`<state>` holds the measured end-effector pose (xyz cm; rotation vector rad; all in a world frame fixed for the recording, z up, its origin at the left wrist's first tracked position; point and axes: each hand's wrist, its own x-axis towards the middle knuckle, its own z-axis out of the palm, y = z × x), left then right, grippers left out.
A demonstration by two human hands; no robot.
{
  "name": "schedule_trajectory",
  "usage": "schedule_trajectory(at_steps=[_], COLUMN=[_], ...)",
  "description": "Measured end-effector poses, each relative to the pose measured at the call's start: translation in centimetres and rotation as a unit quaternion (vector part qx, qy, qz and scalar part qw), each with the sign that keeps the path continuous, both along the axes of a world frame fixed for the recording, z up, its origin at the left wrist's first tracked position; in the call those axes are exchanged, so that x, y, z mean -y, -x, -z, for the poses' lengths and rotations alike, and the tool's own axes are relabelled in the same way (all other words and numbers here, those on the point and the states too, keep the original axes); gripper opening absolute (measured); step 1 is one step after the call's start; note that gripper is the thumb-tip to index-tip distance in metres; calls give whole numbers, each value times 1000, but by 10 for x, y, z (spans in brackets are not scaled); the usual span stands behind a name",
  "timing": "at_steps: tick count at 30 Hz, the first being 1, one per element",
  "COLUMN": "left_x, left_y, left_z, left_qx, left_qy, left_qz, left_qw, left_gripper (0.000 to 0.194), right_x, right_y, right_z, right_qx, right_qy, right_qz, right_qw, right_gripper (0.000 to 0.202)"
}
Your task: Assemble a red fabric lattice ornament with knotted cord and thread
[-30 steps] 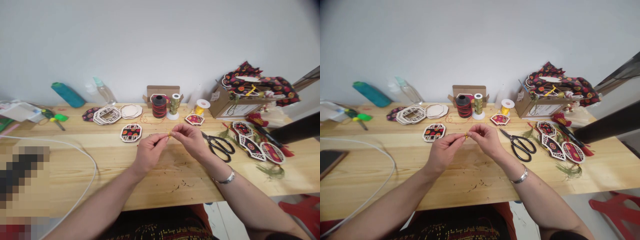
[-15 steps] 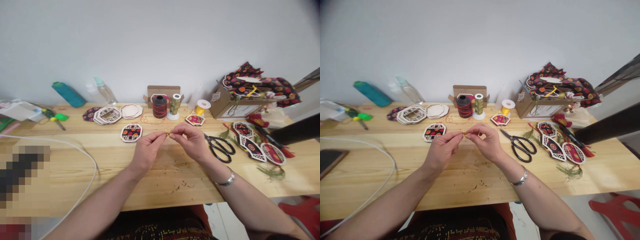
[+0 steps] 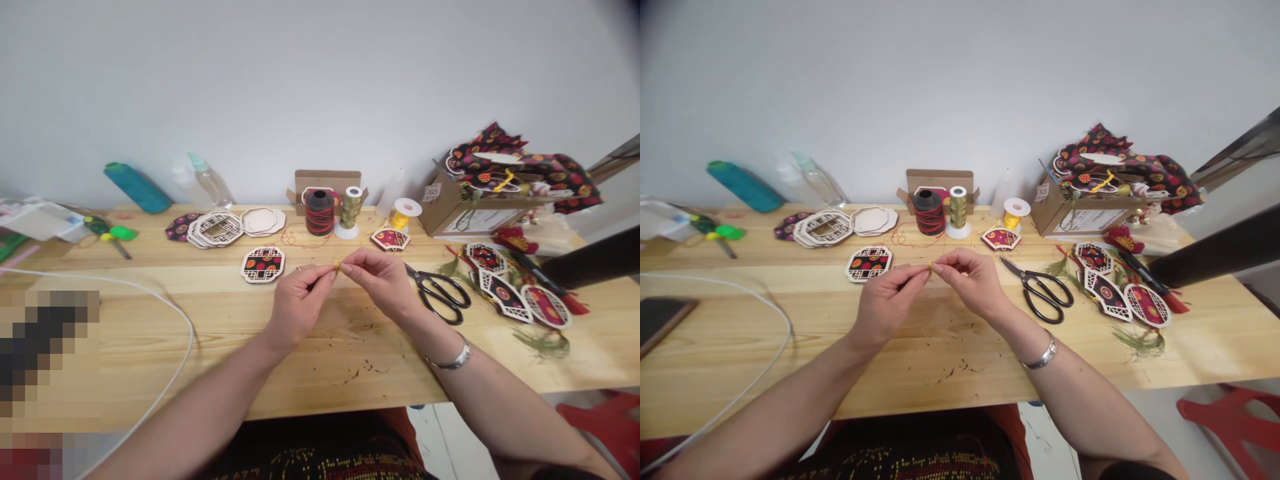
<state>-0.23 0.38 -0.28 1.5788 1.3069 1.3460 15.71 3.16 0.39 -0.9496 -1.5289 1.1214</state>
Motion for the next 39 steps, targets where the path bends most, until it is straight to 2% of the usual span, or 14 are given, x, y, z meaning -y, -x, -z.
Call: schedule_trajectory(at_steps=[3,16,22,26,39], left_x=[0,0,0,2,4], left_y=[0,0,0,0,-1], left_z=[3,3,2,0,-7], left_qx=[-16,-22,-23,-15,31], left_qy=[-31,-48,-48,-39,49], left_qz=[5,21,33,29,12], left_qw=[999,998,998,999,998], left_gripper=[17,18,18,17,16], right_x=[-1,-3,-4,-3,-1], right_y=[0,2,1,1,1], right_z=[1,4,5,3,1], right_qx=[-25,-60,-73,-62,-28], right_qy=[47,87,80,67,3], right_qz=[-9,1,-28,-17,19], right_qw=[999,994,994,996,999], right_gripper=[19,28,28,22,21])
